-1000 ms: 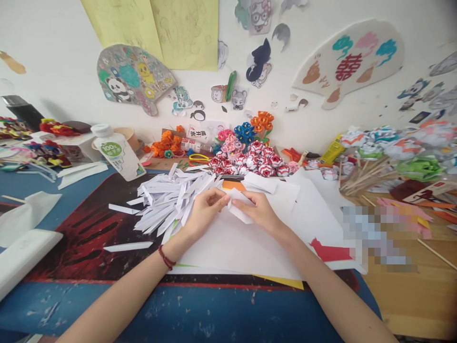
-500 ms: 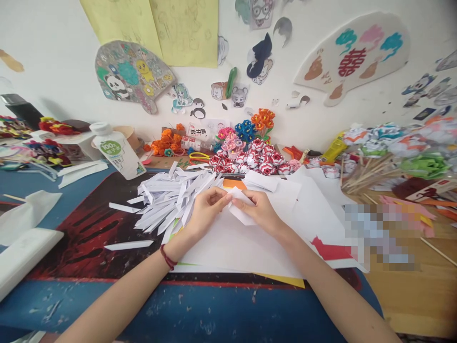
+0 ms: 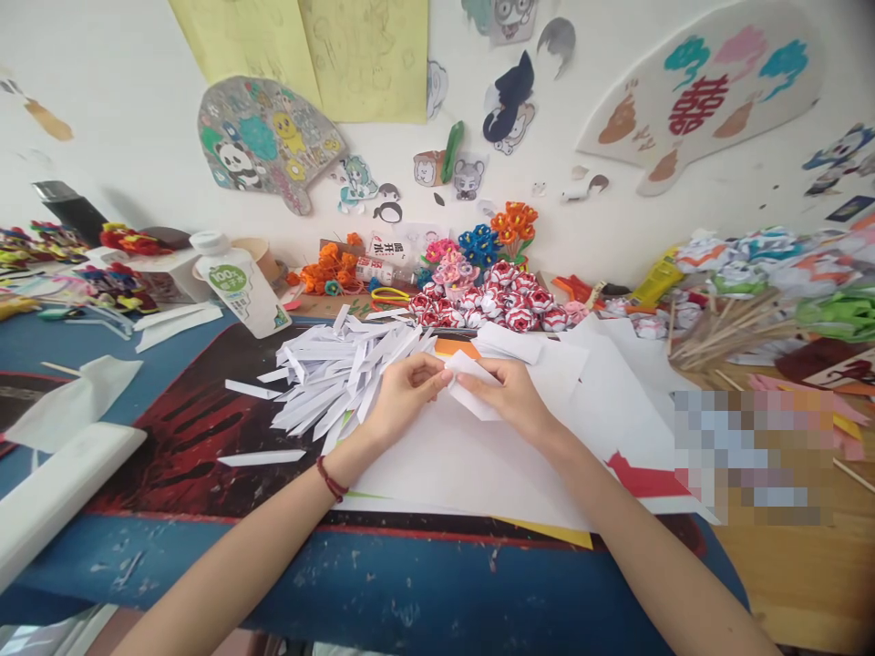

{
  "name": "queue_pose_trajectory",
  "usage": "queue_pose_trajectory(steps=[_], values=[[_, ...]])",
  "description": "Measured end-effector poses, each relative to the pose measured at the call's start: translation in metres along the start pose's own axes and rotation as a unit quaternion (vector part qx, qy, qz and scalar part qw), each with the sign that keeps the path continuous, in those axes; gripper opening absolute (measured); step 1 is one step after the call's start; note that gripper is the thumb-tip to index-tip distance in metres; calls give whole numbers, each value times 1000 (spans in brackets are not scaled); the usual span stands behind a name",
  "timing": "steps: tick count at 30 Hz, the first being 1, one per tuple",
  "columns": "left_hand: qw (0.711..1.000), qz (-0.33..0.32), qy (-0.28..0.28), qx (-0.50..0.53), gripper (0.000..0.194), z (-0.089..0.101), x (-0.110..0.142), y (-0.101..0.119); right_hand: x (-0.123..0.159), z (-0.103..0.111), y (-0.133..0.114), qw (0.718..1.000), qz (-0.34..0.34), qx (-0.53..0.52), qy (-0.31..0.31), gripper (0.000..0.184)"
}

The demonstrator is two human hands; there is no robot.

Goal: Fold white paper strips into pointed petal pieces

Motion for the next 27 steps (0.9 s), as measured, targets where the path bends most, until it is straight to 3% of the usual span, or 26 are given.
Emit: queue_pose_trajectory(steps=[7, 14, 27], values=[[999, -1, 24, -41, 28, 4, 0, 4, 0, 5, 1, 999, -17, -20, -24, 38], [999, -1, 25, -39, 28, 3, 0, 5, 2, 8, -2, 1000, -7, -15, -9, 38], [998, -12, -2, -60, 29, 4, 0, 2, 4, 7, -6, 1000, 26, 13, -3, 39]])
Point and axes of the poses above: each hand's wrist, its own x-axis away from the middle knuckle, its own z-axis out of the back of the hand, y = z × x, the point moved 5 cm from there along -x, towards the middle knuckle, and after that the axes turned 11 degrees about -z, right-handed, at the moved point
